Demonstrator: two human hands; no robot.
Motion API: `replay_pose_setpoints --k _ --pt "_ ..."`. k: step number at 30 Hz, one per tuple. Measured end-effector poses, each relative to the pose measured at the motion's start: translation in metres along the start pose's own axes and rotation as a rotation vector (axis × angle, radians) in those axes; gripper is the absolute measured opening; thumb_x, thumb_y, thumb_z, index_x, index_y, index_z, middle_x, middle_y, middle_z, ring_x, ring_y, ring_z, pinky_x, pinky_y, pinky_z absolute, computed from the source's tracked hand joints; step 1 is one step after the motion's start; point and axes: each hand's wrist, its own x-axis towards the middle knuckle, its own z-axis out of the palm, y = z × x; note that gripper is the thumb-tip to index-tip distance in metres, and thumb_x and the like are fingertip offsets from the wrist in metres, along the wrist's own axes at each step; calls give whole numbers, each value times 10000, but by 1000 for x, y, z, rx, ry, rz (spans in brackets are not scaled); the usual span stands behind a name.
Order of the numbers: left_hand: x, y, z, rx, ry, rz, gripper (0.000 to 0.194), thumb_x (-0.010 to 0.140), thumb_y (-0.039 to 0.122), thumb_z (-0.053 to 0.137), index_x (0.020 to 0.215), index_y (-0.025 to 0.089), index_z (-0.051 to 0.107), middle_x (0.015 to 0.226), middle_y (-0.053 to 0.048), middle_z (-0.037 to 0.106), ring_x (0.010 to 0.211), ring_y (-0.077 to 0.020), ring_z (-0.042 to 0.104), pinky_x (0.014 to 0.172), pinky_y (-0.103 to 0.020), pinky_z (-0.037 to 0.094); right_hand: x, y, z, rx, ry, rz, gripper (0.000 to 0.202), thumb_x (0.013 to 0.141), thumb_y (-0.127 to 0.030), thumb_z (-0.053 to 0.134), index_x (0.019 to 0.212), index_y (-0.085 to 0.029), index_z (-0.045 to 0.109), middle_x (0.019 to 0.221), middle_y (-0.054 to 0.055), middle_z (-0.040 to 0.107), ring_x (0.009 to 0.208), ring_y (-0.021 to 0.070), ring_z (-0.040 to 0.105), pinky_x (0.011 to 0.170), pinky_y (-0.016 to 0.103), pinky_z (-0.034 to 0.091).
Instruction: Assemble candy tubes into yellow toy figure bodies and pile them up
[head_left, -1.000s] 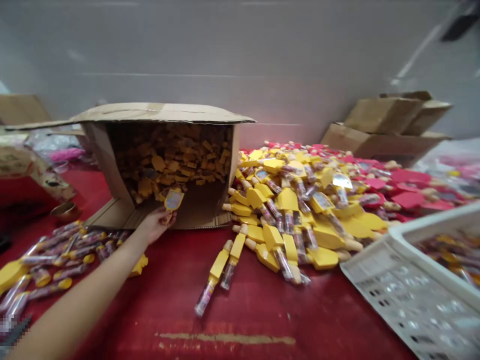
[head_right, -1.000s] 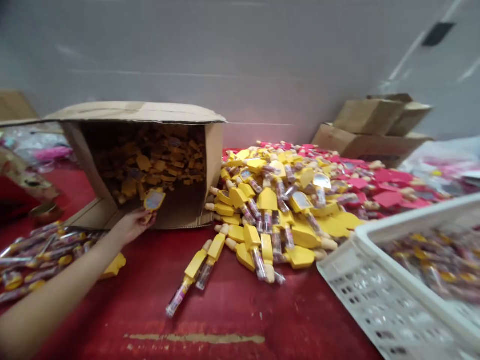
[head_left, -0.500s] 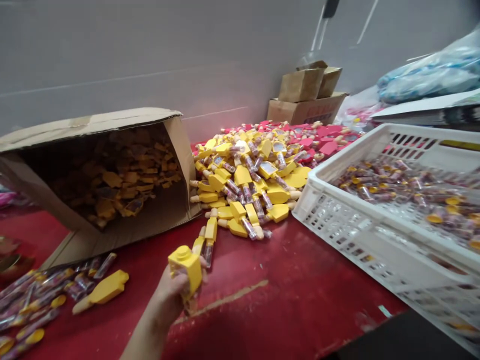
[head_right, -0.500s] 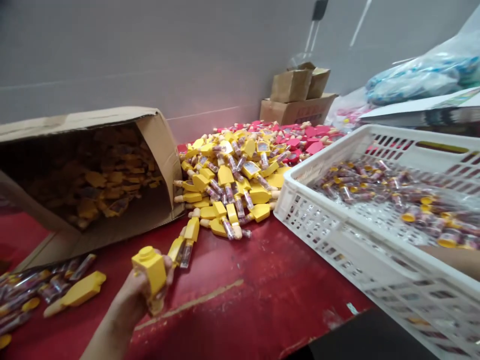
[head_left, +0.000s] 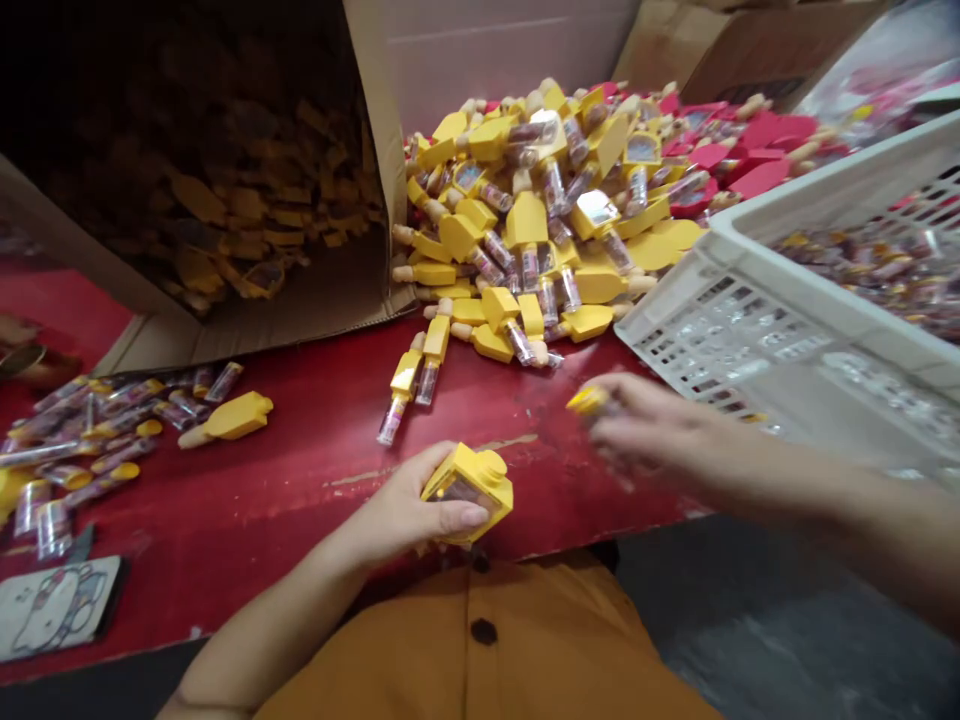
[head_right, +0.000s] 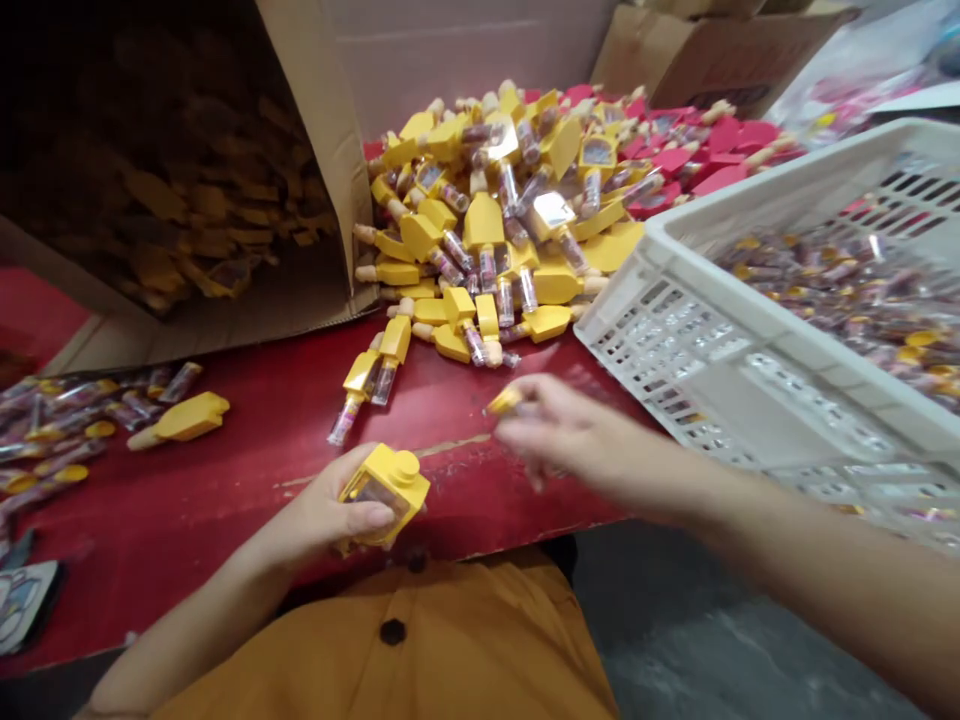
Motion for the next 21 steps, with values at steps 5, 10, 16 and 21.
replay_pose_setpoints --k 5,10,16,21 --pt "-15 -1 -2 -53 -7 -43 346 606 303 711 879 164 549 763 7 568 642 -92 503 583 -194 391 24 -2 35 431 -262 -34 334 795 -422 513 995 -159 466 879 36 543 699 95 505 622 200 395" --pt "-7 -17 -16 268 155 4 351 694 394 615 949 172 519 803 -14 573 672 -128 519 626 -260 426 37 5 62 986 -242 139 288 876 -431 343 869 -147 394 702 39 557 482 68 447 487 195 340" --pt "21 -34 -31 942 437 361 416 712 356 610 1063 170 487 1098 -114 528 1046 -256 459 907 -437 352 40 19 79 819 -113 115 314 774 -274 502 1060 -168 424 1039 67 522 727 98 529 605 212 441" --pt "15 -22 -16 856 340 516 605 675 417 648 1173 174 407 1126 -127 504 1050 -237 481 899 -372 393 30 28 84 -51 11 -237 422 834 -288 431 1232 -178 344 1186 92 497 1049 174 513 876 312 446"
